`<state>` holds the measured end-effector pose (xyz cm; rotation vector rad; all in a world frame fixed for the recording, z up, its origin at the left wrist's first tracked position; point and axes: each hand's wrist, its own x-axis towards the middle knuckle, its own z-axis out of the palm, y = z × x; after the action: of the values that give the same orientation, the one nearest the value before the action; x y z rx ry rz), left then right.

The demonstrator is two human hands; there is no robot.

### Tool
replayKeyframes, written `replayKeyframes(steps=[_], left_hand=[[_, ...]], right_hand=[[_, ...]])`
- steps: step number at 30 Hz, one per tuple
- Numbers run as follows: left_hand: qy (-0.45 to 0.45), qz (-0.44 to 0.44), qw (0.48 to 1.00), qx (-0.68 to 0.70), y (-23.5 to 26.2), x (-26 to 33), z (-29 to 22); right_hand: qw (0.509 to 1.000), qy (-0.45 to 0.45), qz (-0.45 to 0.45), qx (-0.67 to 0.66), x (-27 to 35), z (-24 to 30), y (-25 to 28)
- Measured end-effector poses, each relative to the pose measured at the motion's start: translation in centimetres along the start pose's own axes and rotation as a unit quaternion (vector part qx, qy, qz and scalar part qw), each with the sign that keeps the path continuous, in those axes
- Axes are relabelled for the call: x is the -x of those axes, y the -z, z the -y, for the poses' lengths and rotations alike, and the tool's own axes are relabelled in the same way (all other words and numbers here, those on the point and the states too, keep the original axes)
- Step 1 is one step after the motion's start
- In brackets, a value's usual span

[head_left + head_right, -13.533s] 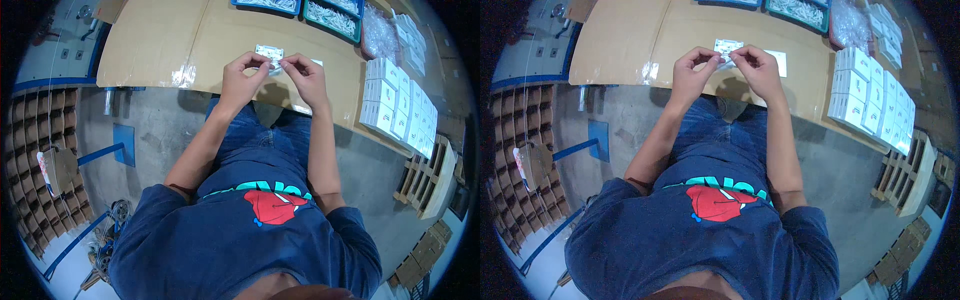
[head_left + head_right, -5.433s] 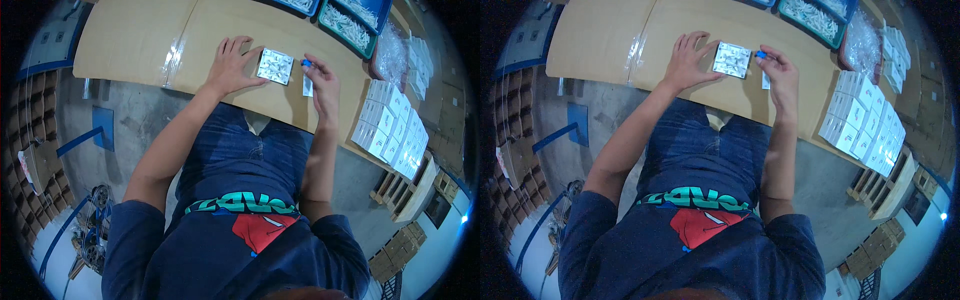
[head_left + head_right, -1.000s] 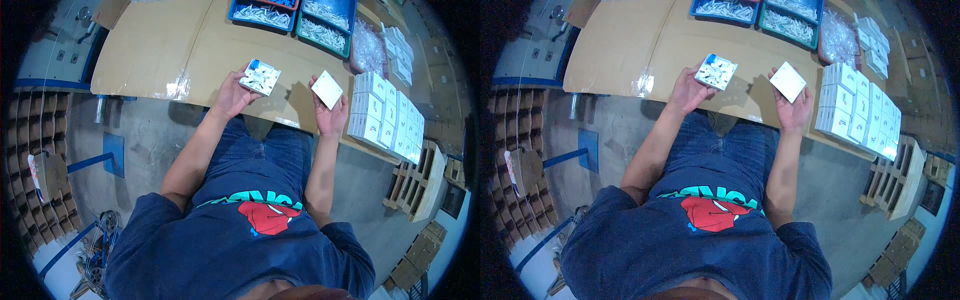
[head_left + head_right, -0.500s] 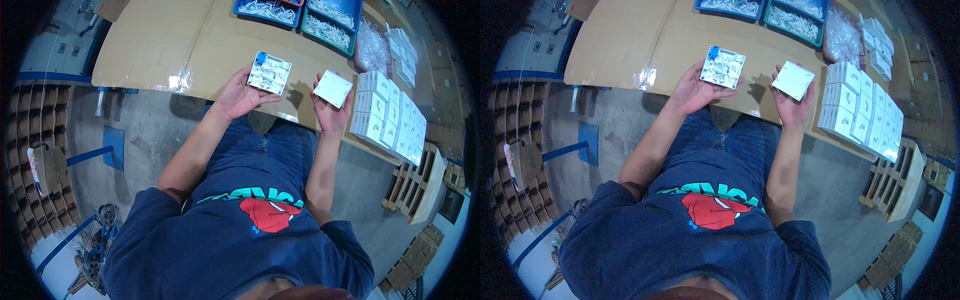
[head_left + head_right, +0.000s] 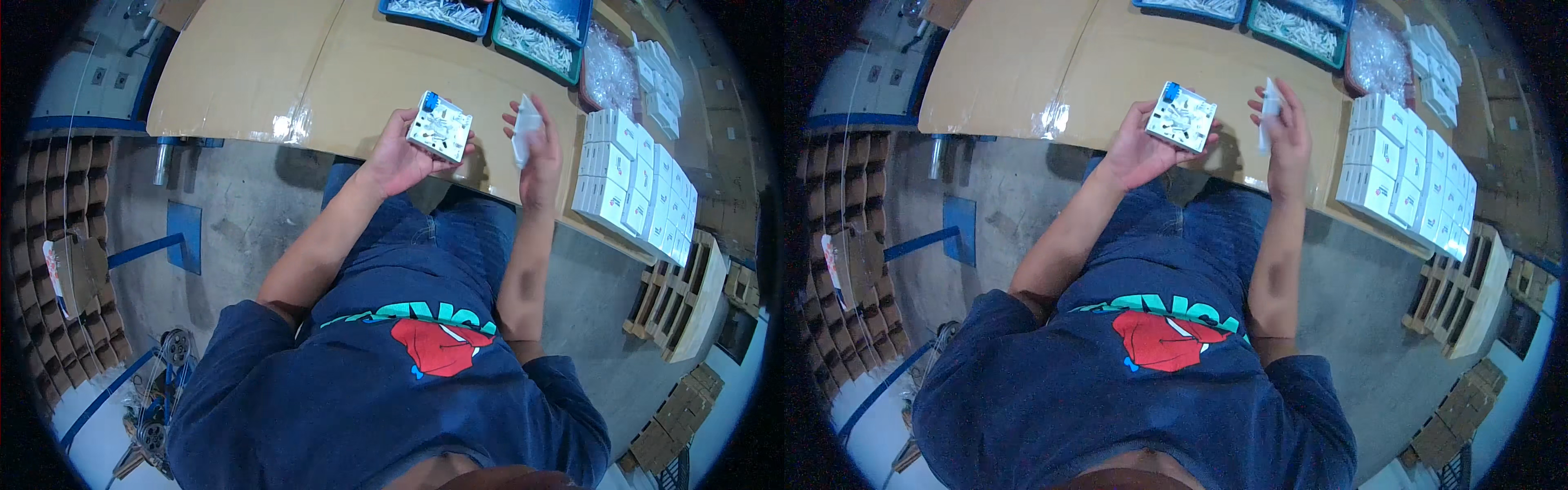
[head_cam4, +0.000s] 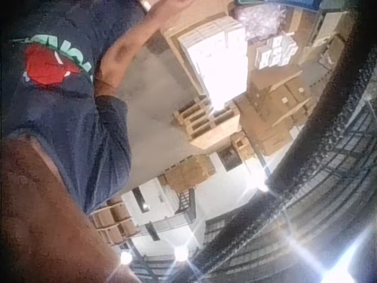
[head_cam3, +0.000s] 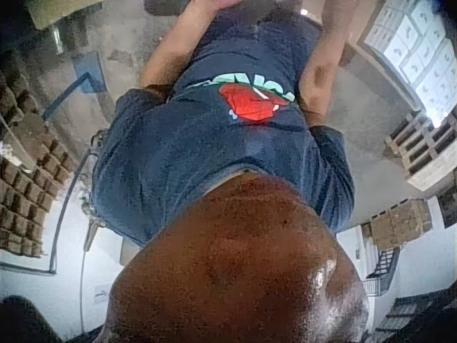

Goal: Packaging small electronic or mechanical components into small white boxes at a factory workbench.

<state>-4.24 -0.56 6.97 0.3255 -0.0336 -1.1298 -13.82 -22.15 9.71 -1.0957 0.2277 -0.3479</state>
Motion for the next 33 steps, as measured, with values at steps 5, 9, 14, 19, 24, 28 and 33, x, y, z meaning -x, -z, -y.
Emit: replayKeyframes(steps=[5, 9, 14, 19, 24, 28, 33], left_hand=[[-0.012, -0.102, 0.989, -0.108, 0.2, -0.4, 1.2], [-0.031, -0.117, 0.987, -0.103, -0.7, -0.2, 1.8], [-0.032, -0.154, 0.979, -0.127, -1.3, -0.1, 1.6], [-0.038, -0.165, 0.977, -0.130, -1.2, 0.0, 1.6], [-0.039, -0.165, 0.976, -0.134, -0.5, -0.2, 1.9], [-0.039, -0.167, 0.975, -0.141, -0.6, -0.3, 2.1], [-0.023, -0.160, 0.976, -0.148, -0.4, -0.4, 2.2]], right_hand=[[0.855, 0.212, 0.061, 0.470, 0.6, -0.2, -4.9], [0.834, 0.230, 0.097, 0.493, 0.7, -1.4, -5.8], [0.844, 0.198, 0.116, 0.484, 0.9, -1.5, -6.6], [0.837, 0.196, 0.120, 0.496, 0.8, -1.6, -6.4], [0.846, 0.178, 0.127, 0.485, 0.9, -1.8, -6.3], [0.846, 0.178, 0.131, 0.486, 1.0, -2.0, -6.0], [0.848, 0.175, 0.125, 0.485, 1.0, -2.0, -5.6]])
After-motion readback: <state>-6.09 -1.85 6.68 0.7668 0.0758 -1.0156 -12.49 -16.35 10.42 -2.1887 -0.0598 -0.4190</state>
